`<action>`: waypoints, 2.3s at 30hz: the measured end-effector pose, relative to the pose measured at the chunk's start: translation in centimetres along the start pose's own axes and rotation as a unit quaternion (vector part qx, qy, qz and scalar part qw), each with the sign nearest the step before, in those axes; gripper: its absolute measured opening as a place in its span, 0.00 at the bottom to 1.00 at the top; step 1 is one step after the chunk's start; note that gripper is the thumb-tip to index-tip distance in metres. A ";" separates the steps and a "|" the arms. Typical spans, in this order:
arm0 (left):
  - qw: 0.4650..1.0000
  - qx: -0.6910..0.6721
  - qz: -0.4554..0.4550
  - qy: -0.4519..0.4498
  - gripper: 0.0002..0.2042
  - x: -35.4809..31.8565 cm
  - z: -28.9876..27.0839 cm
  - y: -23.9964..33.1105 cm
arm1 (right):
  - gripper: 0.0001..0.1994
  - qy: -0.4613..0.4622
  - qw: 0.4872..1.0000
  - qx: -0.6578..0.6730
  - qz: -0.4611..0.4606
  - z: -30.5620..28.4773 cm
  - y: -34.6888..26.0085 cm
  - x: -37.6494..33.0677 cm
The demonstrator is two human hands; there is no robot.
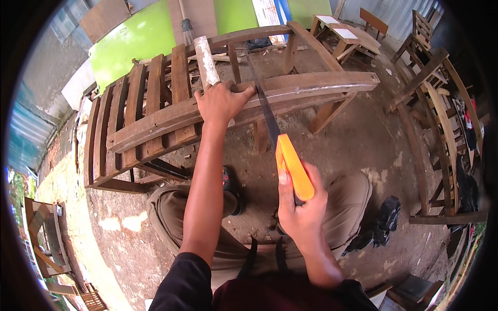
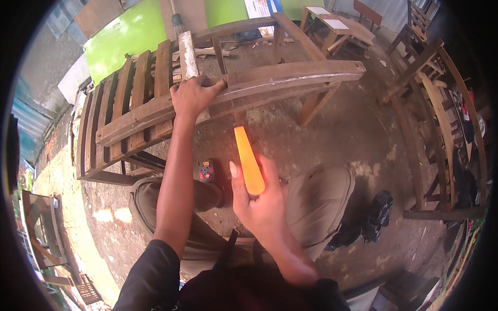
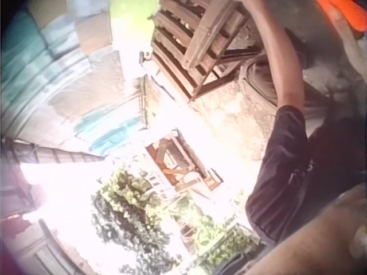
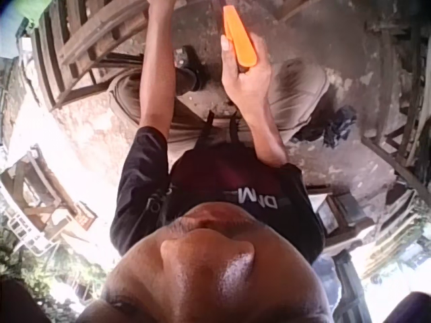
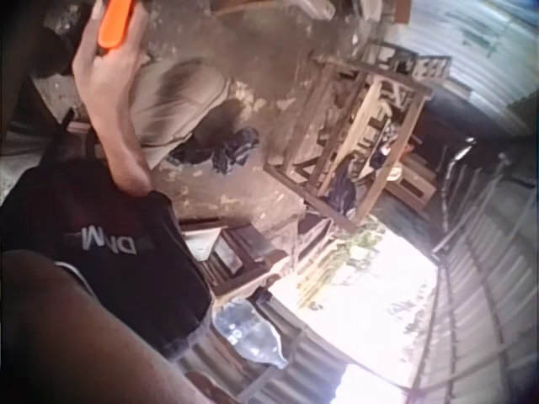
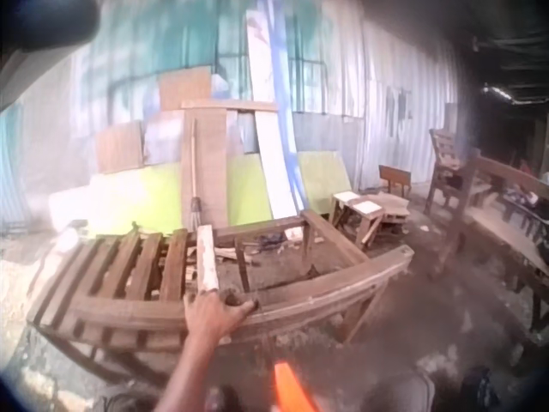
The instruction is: The person uses a hammer to pry apart a wooden pallet, removing individual planks. They then use a hand saw to cut a detached plank into smaller pieces.
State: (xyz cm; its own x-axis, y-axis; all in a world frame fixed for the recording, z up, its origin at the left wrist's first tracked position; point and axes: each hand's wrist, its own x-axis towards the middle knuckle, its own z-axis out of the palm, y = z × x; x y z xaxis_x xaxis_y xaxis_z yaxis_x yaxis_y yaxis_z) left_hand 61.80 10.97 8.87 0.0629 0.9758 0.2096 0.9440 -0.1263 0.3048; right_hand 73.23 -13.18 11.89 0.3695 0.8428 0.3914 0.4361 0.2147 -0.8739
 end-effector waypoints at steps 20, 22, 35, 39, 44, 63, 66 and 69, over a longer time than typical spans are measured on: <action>1.000 0.003 -0.009 -0.009 0.29 0.1 -0.1 -0.1 | 0.13 -0.005 0.999 0.044 0.012 1.0 1.0 2.5; 0.999 0.011 0.016 0.043 0.28 -0.3 0.6 0.0 | 0.12 0.000 0.998 0.056 0.020 -0.8 0.4 -0.4; 0.978 0.036 0.061 0.196 0.19 -0.2 2.7 -0.6 | 0.19 -0.087 0.993 0.077 0.028 1.3 0.6 7.3; 0.974 0.024 0.066 0.217 0.19 0.0 3.0 -0.4 | 0.19 -0.028 0.995 0.094 0.003 2.6 1.7 5.7; 0.974 0.026 0.063 0.218 0.19 0.0 3.6 0.4 | 0.17 -0.023 0.997 0.053 0.055 2.0 0.7 5.6; 0.977 0.007 0.038 0.208 0.19 -0.1 3.2 0.0 | 0.18 -0.023 0.997 0.033 0.059 4.0 1.2 9.1; 0.976 0.008 0.042 0.212 0.18 -0.1 3.3 -0.6 | 0.12 -0.032 0.988 0.106 0.111 0.3 1.1 2.5; 0.967 0.002 0.071 0.245 0.17 -0.2 3.5 0.0 | 0.09 -0.034 0.984 0.098 0.143 -4.2 -0.5 -4.1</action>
State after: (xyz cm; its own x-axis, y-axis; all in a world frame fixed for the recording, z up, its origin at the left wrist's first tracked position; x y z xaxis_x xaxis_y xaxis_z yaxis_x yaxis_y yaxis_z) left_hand 62.88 11.42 5.58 0.0314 0.7473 0.6637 0.9385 -0.2504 0.2375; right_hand 74.98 -18.83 11.94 0.3949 0.9124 0.1072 0.1538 0.0494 -0.9869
